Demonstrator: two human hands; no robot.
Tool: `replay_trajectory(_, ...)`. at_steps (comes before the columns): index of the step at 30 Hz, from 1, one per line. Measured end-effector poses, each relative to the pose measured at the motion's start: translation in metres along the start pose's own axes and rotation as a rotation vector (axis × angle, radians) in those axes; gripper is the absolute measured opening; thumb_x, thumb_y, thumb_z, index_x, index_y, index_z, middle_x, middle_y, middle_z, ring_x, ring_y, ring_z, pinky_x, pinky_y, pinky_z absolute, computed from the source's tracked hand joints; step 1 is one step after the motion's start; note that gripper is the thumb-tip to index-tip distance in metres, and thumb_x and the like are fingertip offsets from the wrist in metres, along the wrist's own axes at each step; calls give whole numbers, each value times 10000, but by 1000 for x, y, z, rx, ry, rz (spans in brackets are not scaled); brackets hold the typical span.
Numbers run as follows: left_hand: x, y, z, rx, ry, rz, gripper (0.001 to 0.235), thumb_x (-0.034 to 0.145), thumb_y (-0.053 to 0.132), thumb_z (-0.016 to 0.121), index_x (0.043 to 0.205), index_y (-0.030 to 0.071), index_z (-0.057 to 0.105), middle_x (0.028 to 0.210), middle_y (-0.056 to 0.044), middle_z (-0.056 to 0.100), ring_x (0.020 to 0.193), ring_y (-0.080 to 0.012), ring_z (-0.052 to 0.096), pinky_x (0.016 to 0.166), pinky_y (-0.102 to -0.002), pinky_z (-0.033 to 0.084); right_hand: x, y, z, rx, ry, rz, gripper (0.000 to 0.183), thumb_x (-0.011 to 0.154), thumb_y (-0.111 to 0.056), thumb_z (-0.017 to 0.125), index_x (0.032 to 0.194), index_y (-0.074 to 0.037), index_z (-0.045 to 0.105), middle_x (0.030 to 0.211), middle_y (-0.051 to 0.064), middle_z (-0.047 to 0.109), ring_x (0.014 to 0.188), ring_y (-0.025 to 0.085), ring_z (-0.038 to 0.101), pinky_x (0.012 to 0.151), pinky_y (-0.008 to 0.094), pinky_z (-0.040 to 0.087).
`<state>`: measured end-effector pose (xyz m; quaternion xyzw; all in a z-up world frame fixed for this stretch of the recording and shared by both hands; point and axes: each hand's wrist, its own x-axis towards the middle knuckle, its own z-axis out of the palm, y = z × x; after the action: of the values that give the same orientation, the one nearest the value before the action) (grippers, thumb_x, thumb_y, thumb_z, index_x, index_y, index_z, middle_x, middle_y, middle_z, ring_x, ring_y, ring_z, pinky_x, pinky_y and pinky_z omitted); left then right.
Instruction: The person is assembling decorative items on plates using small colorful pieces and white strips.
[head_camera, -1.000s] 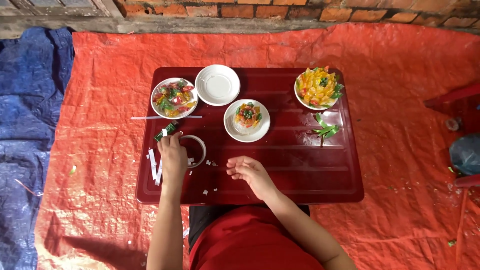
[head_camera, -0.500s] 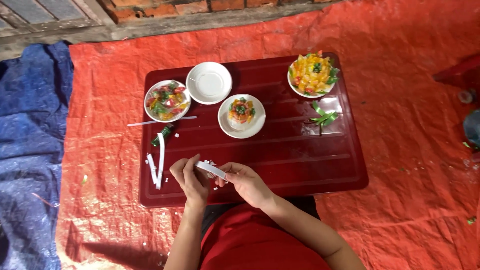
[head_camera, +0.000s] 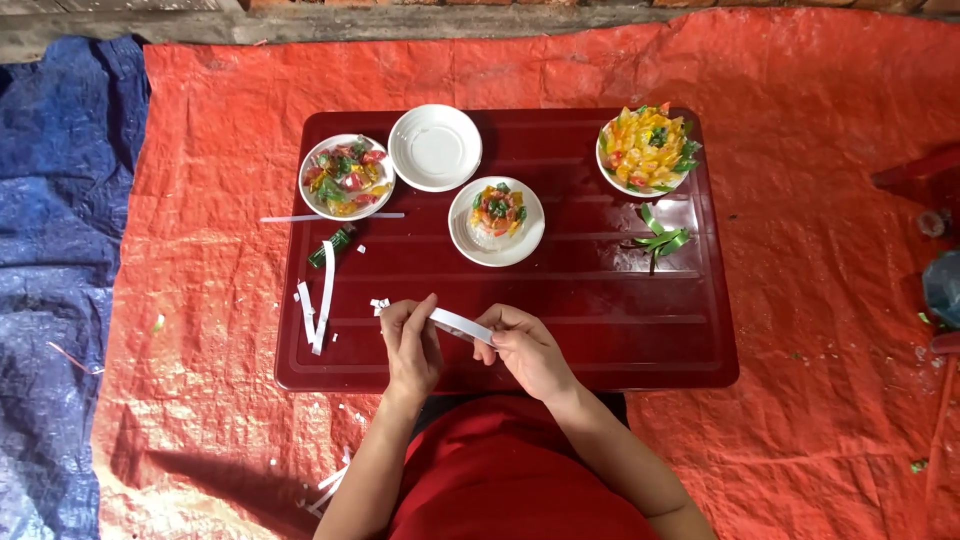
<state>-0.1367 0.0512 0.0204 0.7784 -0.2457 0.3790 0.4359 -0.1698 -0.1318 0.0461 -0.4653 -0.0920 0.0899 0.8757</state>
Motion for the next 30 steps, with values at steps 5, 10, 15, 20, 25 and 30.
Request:
replay_trajectory(5, -7, -6, -1, -2, -3, -5, 288, 1007, -19, 533, 1247, -83, 678, 994, -151, 526, 870, -289, 574, 801, -385, 528, 3, 6, 2, -45, -6, -28, 265, 920, -70, 529, 1052, 125, 652, 593, 154, 548, 725, 249, 606, 739, 328, 490)
replay_trajectory(10, -12, -6, -8, -3, 5, -28, 283, 1022, -6, 527, 1249, -90, 672, 998, -158, 522, 867, -290, 564, 792, -385, 521, 4, 7, 8, -17, -63, -37, 281, 908, -96, 523, 1032, 124, 646, 613, 140, 556, 744, 241, 607, 761, 327, 492)
replay_trajectory(15, -13, -8, -6, 5, -1, -27, 294, 1029, 8, 509, 1263, -81, 664, 998, -158, 522, 862, -292, 562, 787, -397, 515, 2, 20, 0, -33, -78, -68, 246, 914, -115, 558, 995, 98, 650, 614, 126, 565, 755, 229, 621, 767, 330, 506)
replay_trajectory(20, -11, -5, -3, -3, -12, -32, 301, 1017, -16, 514, 1272, -86, 657, 996, -153, 514, 862, -287, 560, 780, -387, 519, 3, 7, 4, -46, -81, -78, 218, 947, -103, 556, 985, 88, 655, 613, 130, 571, 760, 225, 630, 787, 337, 511)
replay_trajectory(25, -8, -1, -3, -3, -25, -34, 302, 1016, -29, 508, 1273, -94, 650, 998, -153, 515, 868, -285, 566, 779, -384, 523, 2, 11, -1, 6, -83, -53, 237, 935, -118, 530, 986, 82, 647, 619, 135, 570, 770, 237, 624, 794, 350, 509)
replay_trajectory(30, -9, -1, -4, 1, -24, -33, 298, 1003, -48, 518, 1260, -95, 661, 989, -152, 519, 853, -281, 558, 773, -378, 518, 3, 11, -1, -9, -108, -48, 240, 918, -119, 538, 957, 84, 661, 598, 146, 591, 707, 216, 616, 764, 354, 528)
